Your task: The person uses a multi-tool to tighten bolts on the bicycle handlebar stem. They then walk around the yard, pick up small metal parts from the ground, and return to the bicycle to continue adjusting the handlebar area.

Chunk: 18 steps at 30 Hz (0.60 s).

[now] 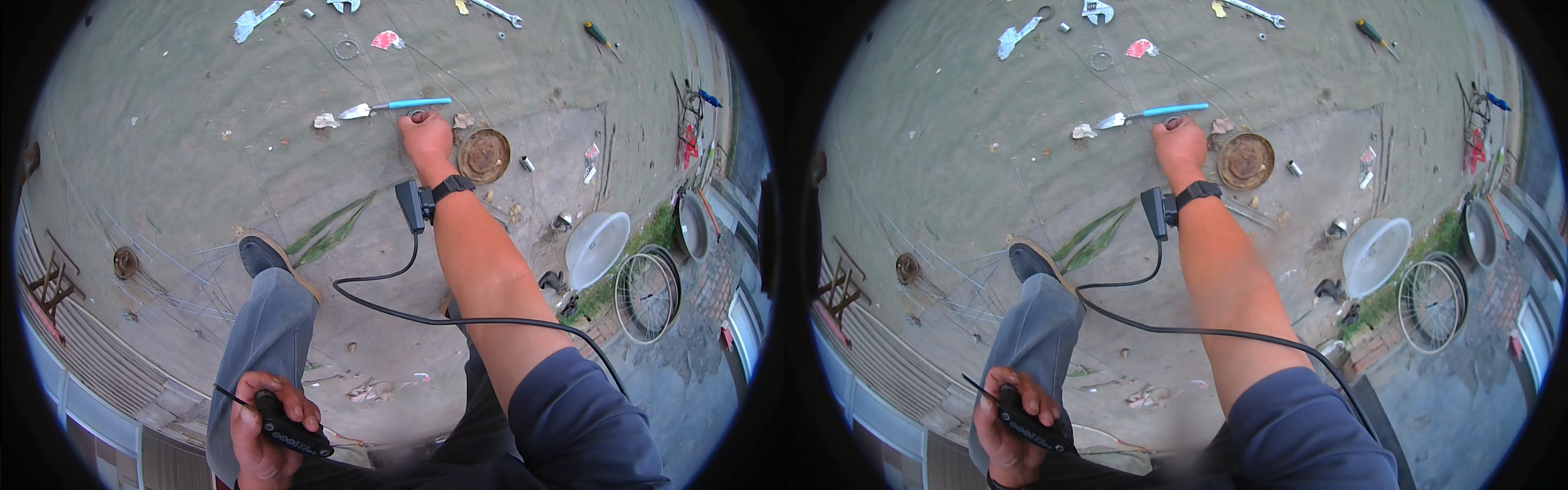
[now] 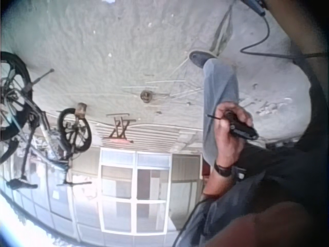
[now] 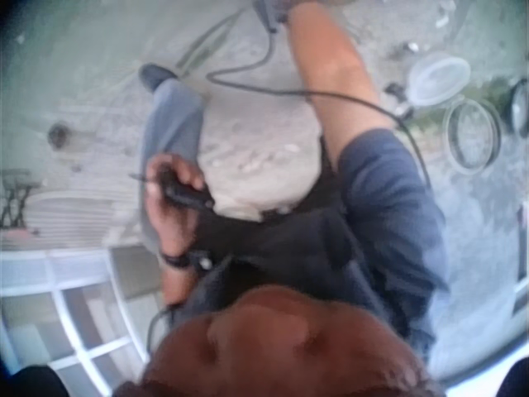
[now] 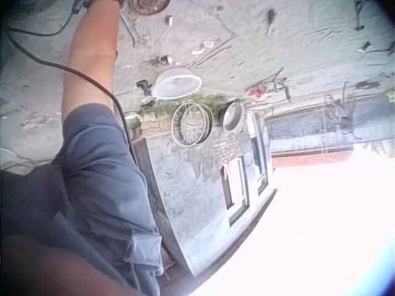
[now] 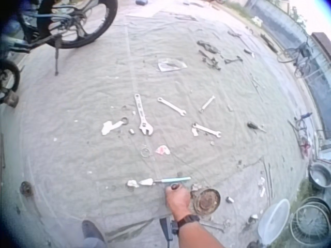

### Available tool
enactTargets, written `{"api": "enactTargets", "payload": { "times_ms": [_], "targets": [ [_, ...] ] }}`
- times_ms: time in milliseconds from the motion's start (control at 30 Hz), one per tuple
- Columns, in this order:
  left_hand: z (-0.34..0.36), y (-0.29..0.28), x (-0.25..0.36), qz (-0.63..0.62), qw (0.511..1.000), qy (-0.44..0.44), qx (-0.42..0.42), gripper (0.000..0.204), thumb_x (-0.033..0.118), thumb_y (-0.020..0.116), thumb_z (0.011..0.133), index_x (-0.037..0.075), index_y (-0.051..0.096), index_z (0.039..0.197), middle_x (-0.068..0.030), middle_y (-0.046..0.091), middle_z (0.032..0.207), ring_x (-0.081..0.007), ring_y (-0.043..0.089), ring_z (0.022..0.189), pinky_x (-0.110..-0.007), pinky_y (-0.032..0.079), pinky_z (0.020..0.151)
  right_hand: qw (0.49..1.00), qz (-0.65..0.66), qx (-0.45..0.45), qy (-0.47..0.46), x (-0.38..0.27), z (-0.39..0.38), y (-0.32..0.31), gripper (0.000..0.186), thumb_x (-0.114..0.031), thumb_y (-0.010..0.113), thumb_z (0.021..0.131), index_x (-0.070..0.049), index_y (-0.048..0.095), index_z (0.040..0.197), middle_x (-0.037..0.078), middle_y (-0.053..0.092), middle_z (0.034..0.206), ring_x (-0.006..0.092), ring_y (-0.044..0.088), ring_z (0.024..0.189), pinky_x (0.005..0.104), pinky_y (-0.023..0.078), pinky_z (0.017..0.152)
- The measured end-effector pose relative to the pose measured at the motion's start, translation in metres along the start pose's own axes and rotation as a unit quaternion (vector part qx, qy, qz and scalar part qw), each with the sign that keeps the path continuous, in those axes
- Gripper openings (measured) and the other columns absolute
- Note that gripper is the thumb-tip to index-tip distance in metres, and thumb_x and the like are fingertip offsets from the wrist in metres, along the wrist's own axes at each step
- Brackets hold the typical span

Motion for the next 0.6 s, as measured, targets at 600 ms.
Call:
{"api": "enactTargets", "payload": {
  "times_ms": [600],
  "targets": [
    [-0.010,0.043,-0.041,0.074,0.993,-0.082,-0.030,0.037,0.044,0.052,0.103,0.008,0.053,0.112,-0.0063,0.053,0.079,-0.0195,0.056,0.068,-0.035,0.048,0.069,0.997,-0.075,-0.036,-0.001,0.156,-0.071,-0.165,0.033,-0.033,0.075,0.073,-0.002,0.070,0.087,0.020,0.072,0.083,0.0378,0.071,0.083,0.0433,0.056,0.078]
  ]
}}
Point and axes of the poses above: each hand's wrist, its own z-axis towards the middle knuckle, its own y-axis out of the palm, x = y × z, the point moved 3 cm from there along z, towards the middle knuckle
